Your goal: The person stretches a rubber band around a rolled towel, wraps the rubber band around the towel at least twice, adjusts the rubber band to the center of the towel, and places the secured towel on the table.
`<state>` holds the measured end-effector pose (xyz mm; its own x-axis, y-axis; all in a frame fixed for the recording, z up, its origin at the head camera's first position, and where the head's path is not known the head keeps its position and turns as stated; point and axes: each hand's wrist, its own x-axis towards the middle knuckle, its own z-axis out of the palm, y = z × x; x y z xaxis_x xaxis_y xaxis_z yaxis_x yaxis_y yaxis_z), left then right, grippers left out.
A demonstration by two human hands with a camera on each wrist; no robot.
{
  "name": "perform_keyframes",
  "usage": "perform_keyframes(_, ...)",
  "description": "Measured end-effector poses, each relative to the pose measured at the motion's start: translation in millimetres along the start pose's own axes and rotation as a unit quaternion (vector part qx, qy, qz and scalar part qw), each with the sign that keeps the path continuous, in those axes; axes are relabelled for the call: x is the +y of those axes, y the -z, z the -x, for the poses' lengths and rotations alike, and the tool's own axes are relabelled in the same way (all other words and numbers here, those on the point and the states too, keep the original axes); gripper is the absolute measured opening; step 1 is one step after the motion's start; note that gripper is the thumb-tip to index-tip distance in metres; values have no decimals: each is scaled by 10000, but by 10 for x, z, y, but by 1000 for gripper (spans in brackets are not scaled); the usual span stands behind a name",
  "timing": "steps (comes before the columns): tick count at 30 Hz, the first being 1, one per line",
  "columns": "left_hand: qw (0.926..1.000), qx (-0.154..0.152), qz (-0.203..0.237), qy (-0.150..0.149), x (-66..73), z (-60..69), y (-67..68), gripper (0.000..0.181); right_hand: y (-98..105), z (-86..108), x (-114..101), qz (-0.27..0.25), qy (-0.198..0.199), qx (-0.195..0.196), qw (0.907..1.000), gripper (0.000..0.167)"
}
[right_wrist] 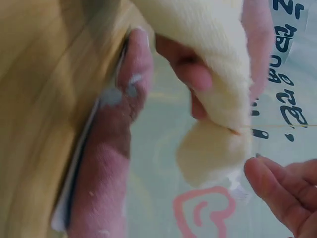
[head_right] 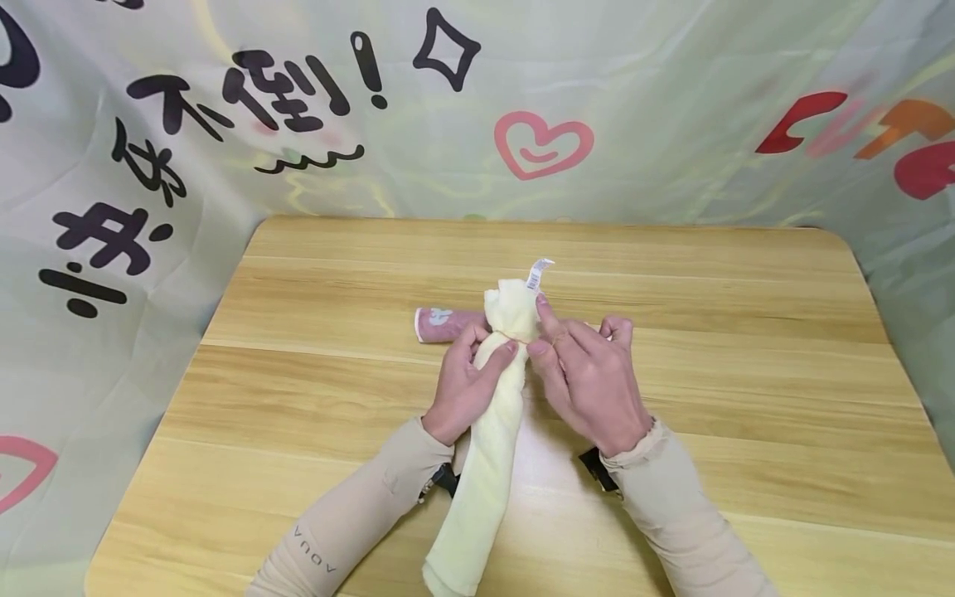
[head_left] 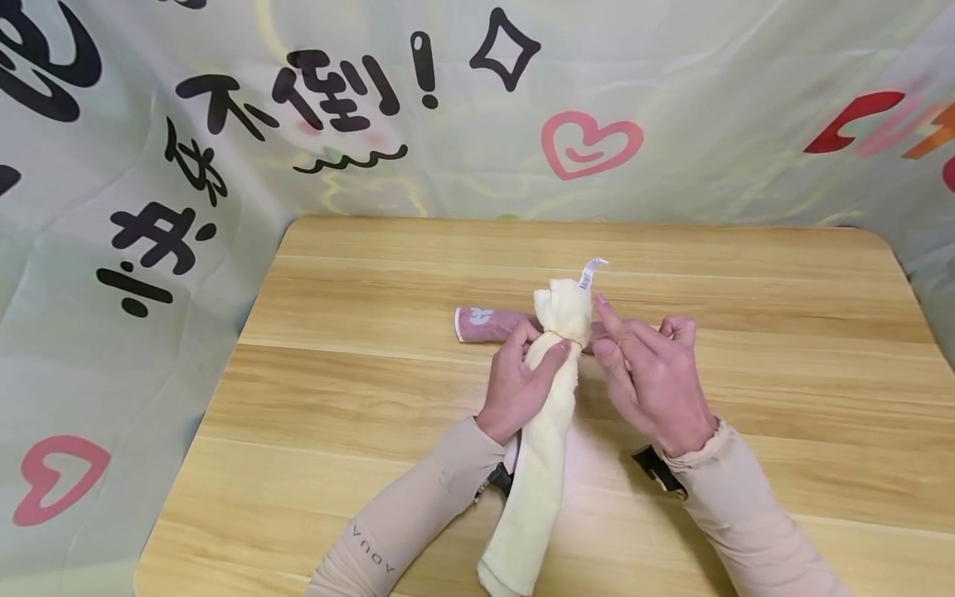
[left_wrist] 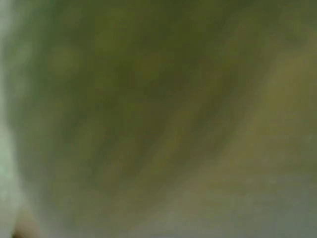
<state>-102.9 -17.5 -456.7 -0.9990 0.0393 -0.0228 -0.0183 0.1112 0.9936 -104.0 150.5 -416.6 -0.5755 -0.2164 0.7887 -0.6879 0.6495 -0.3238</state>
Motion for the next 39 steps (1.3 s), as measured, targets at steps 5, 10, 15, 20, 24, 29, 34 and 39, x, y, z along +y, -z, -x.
perform_keyframes(5,9994,61,141,-295,1,25,-16,26,-3,16,-1,-197,-809,-6,9965,66)
perform_keyframes(10,9972,-64,430,-613,-4,45,-38,23,20,11,30,-333,-1569,-80,9870,51)
perform_keyframes(15,9936,-212,558,-956,-17,65,-60,24,66,-10,58,-440,-2428,-408,9682,33)
perform_keyframes(20,9903,-267,497,-1272,-36,71,-66,37,106,-38,68,-690,-2991,-807,9483,43)
perform_keyframes(24,9901,-447,597,-1193,-43,76,-67,42,139,-56,72,-1041,-3194,-1003,9365,48)
perform_keyframes(29,9888,-751,817,-999,-37,75,-57,40,149,-67,82,-1290,-3216,-1347,9283,45)
perform_keyframes(34,9887,-912,727,-947,-41,68,-56,38,157,-75,109,-1310,-3075,-1795,9253,30)
perform_keyframes(39,9890,-906,146,-1157,-43,77,-52,31,192,-86,117,-1671,-3308,-2126,9041,24)
